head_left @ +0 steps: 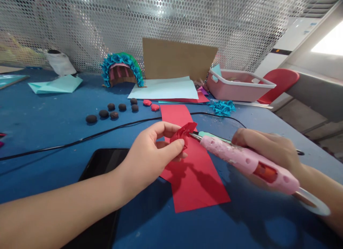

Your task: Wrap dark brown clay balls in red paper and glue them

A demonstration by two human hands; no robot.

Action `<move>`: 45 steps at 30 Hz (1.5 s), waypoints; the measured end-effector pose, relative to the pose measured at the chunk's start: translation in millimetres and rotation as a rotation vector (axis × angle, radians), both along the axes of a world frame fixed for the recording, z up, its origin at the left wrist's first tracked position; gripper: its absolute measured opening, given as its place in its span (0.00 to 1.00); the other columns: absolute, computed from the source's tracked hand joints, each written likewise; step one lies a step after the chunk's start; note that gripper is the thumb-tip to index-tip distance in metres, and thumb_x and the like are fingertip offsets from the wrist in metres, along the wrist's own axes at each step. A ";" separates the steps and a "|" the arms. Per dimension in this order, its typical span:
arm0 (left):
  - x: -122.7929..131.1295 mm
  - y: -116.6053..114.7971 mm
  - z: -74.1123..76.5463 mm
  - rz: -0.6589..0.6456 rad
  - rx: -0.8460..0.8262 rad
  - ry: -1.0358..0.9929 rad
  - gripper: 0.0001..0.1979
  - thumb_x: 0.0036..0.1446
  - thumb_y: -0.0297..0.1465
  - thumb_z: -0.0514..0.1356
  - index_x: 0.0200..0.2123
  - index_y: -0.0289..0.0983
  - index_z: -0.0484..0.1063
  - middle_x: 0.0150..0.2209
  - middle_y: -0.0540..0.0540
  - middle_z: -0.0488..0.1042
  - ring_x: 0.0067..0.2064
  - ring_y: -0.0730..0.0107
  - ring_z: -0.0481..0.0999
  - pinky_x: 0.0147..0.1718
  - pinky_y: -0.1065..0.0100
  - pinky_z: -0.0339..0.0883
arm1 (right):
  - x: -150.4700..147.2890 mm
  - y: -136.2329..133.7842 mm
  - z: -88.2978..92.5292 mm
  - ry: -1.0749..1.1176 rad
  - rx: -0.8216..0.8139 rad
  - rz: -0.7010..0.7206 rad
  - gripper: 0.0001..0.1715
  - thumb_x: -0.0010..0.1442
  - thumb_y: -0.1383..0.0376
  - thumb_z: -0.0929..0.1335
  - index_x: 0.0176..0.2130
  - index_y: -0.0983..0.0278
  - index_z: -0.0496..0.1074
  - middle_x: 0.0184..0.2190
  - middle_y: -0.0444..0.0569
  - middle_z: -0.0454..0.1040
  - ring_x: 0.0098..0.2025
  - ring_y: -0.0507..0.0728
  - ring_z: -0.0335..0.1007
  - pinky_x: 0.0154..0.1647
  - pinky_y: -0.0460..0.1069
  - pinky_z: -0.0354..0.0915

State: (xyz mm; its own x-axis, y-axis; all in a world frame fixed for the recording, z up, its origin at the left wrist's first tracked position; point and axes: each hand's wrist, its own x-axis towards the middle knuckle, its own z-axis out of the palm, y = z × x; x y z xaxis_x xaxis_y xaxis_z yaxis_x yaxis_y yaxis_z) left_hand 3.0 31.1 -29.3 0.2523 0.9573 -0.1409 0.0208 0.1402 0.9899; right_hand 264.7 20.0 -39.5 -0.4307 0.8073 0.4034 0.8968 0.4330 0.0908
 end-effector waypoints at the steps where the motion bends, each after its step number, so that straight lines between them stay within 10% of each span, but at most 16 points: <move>1: 0.1 0.2 0.3 0.002 0.008 -0.002 0.10 0.55 0.35 0.64 0.40 0.40 0.71 0.35 0.52 0.75 0.30 0.79 0.77 0.31 0.77 0.72 | 0.1 -0.2 0.0 -0.002 -0.015 0.005 0.04 0.54 0.62 0.60 0.31 0.57 0.56 0.24 0.42 0.70 0.24 0.55 0.62 0.26 0.47 0.53; 12: -1.4 -0.9 -0.2 0.003 0.005 0.005 0.06 0.56 0.33 0.63 0.38 0.42 0.72 0.26 0.55 0.75 0.29 0.77 0.75 0.29 0.76 0.70 | 10.0 17.6 16.9 -0.130 -0.094 0.154 0.09 0.52 0.61 0.62 0.36 0.57 0.61 0.25 0.44 0.72 0.22 0.56 0.66 0.22 0.48 0.52; 17: -0.5 -0.5 0.8 -0.007 -0.008 -0.096 0.06 0.55 0.30 0.64 0.38 0.41 0.73 0.28 0.56 0.74 0.27 0.80 0.74 0.28 0.78 0.69 | 48.5 42.7 33.6 -0.200 -0.089 0.086 0.19 0.51 0.69 0.63 0.44 0.59 0.68 0.35 0.51 0.76 0.37 0.59 0.72 0.38 0.52 0.60; 25: 4.1 -4.1 4.7 -0.113 -0.049 -0.181 0.03 0.57 0.28 0.62 0.36 0.39 0.74 0.27 0.54 0.77 0.28 0.80 0.75 0.29 0.78 0.70 | 91.4 78.0 13.2 -0.185 -0.259 -0.060 0.24 0.50 0.77 0.61 0.41 0.60 0.77 0.41 0.54 0.78 0.43 0.60 0.73 0.43 0.56 0.64; 30: 7.1 -6.9 3.8 -0.186 -0.099 -0.173 0.03 0.56 0.28 0.63 0.35 0.40 0.75 0.29 0.54 0.77 0.28 0.80 0.75 0.30 0.78 0.71 | 47.2 45.1 28.2 0.035 -0.157 -0.078 0.24 0.57 0.71 0.62 0.52 0.64 0.72 0.52 0.59 0.73 0.54 0.64 0.69 0.51 0.59 0.66; 35: 11.0 -9.0 4.9 -0.223 -0.128 -0.180 0.04 0.55 0.26 0.63 0.35 0.40 0.75 0.29 0.54 0.77 0.29 0.77 0.78 0.30 0.77 0.73 | -25.1 -1.7 38.3 0.603 -0.273 0.201 0.12 0.60 0.54 0.66 0.41 0.53 0.77 0.35 0.45 0.80 0.40 0.58 0.77 0.37 0.51 0.74; 45: 11.6 -7.9 4.2 -0.243 -0.151 -0.143 0.04 0.57 0.26 0.62 0.37 0.38 0.75 0.31 0.51 0.80 0.33 0.71 0.82 0.33 0.73 0.75 | -52.3 -17.9 25.7 0.773 -0.322 0.245 0.09 0.59 0.65 0.68 0.34 0.51 0.79 0.30 0.41 0.76 0.30 0.51 0.73 0.27 0.44 0.72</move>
State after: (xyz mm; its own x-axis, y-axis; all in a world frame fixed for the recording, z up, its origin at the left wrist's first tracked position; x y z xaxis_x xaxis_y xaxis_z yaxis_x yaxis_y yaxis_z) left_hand 14.7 23.2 -25.1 0.4987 0.8374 -0.2237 -0.0662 0.2942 0.9535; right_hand 212.4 2.1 -13.8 -0.3070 0.8526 0.4228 0.5348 0.5220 -0.6644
